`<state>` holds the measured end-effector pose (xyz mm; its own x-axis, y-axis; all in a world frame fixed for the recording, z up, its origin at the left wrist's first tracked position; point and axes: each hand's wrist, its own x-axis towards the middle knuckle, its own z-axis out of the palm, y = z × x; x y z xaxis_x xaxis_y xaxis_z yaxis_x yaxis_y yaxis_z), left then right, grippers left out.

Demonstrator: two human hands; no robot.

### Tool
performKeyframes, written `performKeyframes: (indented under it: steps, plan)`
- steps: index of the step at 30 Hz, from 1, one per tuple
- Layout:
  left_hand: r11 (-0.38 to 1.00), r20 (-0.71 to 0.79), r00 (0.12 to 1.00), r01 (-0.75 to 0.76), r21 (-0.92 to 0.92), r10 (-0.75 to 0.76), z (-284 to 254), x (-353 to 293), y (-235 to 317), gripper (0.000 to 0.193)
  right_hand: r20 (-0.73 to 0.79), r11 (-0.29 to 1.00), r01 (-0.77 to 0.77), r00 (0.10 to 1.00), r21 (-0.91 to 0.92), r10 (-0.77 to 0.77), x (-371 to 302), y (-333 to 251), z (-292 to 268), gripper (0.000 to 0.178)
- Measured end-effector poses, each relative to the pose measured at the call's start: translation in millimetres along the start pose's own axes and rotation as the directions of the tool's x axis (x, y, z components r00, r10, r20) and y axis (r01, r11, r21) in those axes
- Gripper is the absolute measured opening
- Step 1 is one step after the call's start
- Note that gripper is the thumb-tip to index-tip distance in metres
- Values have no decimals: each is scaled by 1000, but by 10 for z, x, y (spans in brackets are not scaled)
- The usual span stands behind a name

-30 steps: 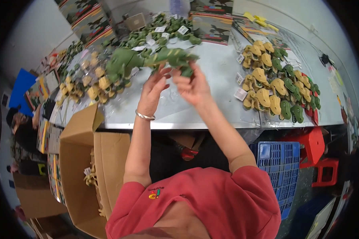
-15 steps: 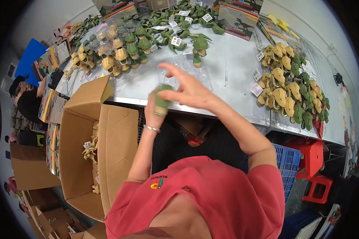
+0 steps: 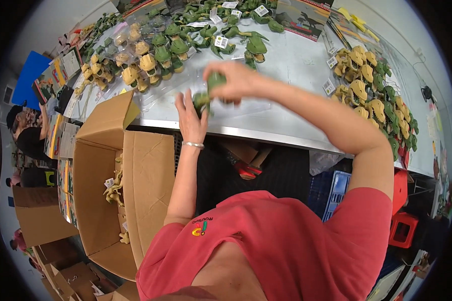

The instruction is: Sort plastic toy dinosaurs and place them into clear plastic packaging trays.

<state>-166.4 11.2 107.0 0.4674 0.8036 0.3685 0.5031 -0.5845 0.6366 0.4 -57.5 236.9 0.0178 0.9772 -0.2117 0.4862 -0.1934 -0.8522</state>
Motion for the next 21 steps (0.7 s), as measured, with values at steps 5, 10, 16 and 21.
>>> performKeyframes:
  steps: [5, 10, 16, 21]
  plan:
    - [965, -418, 880, -261, -33, 224, 260, 480, 311, 56, -497, 607, 148, 442, -781, -747, 559, 69, -1004, 41]
    - [912, 47, 918, -384, -147, 394, 1291, 532, -31, 41, -560, 863, -144, 809, -484, -179, 910, 37, -842, 43]
    - [912, 238, 899, -399, 96, 368, 1335, 553, 50, 44, -495, 661, -304, 861, -686, -117, 1091, 260, -520, 42]
    - [920, 276, 905, -368, 131, 323, 1347, 605, 64, 51, -617, 707, -332, 764, -624, -185, 1149, 406, -425, 38]
